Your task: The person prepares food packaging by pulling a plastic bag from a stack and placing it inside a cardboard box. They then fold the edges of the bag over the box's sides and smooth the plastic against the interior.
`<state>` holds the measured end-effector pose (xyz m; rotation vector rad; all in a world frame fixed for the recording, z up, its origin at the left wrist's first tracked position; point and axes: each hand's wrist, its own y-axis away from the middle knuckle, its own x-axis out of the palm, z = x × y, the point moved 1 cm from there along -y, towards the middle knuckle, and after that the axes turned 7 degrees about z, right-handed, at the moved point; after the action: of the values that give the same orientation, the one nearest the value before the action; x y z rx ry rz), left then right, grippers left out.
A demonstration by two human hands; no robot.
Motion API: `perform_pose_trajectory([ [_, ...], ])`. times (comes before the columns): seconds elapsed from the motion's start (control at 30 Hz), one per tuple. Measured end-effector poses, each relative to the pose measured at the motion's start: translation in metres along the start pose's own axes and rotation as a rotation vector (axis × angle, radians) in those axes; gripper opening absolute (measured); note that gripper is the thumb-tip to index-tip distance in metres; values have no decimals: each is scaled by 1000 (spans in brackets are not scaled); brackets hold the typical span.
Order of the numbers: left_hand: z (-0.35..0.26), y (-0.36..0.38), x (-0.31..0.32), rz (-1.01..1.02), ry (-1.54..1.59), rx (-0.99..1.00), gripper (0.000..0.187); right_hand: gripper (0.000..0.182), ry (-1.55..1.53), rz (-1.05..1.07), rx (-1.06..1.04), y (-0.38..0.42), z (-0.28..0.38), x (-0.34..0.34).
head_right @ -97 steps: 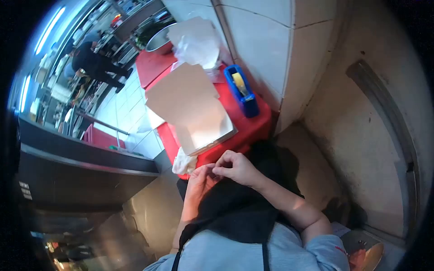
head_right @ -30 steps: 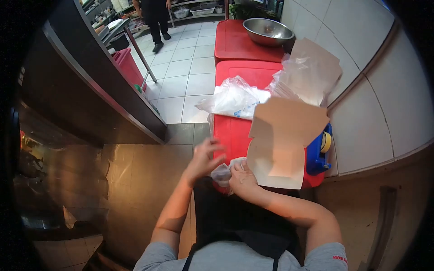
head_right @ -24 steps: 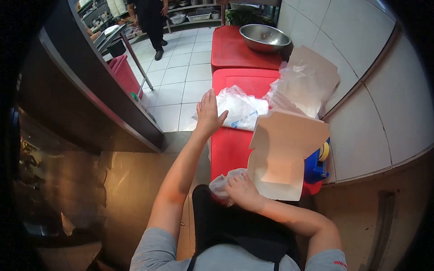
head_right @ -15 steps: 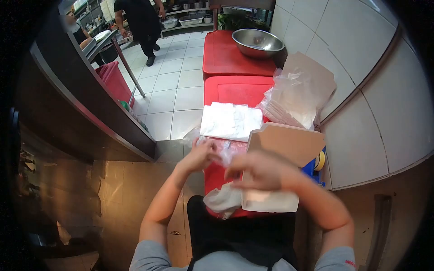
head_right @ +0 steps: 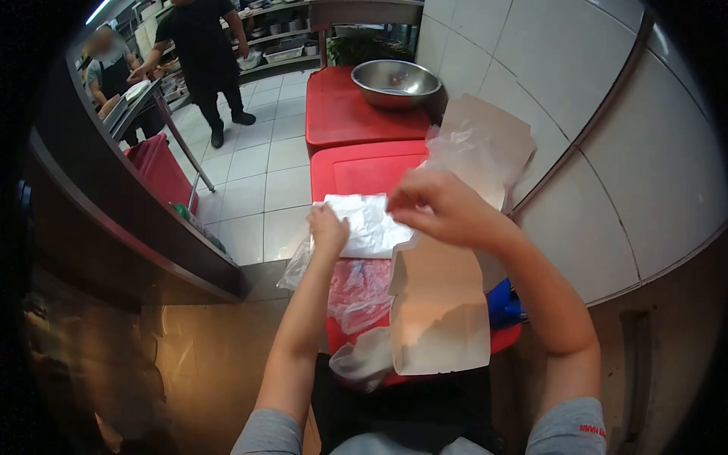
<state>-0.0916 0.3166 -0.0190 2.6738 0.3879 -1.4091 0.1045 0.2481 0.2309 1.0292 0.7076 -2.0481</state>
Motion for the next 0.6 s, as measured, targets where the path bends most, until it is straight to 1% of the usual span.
perform_pose_trajectory([
  [0.03,9,-11,14,36,-35,-120,52,10,-6,39,35,17,9,-5],
  [0.07,16,-17,22,75,-73,-238,52,9,-142,47,81,35,15,-6],
  [0.1,17,-13,15,68,-85,-211,46,9,-283,50,128,52,21,-5],
  [0.13,17,-10,7,63,-100,-181,40,10,-394,72,129,69,26,-1],
  [0.23,43,-22,8,211,-10,-141,38,13,-735,178,124,115,41,35],
  [0.3,56,-32,-1,459,203,-164,42,19,-791,289,144,134,49,78],
  [0.33,57,-36,-3,582,311,-176,44,32,-664,306,131,146,50,101],
  [0.37,60,-37,0,559,486,-88,34,50,-418,326,224,160,50,122],
  [0.4,51,-30,-8,550,649,8,30,61,-31,258,268,175,49,145],
  [0.47,27,-7,-39,513,973,199,24,46,355,214,372,199,44,175],
  [0.5,11,9,-50,420,1025,455,15,40,345,193,380,210,32,191],
  [0.57,6,44,-56,384,796,608,18,31,324,154,389,229,11,213],
  [0.6,9,64,-59,360,681,677,19,29,272,118,380,234,14,208],
])
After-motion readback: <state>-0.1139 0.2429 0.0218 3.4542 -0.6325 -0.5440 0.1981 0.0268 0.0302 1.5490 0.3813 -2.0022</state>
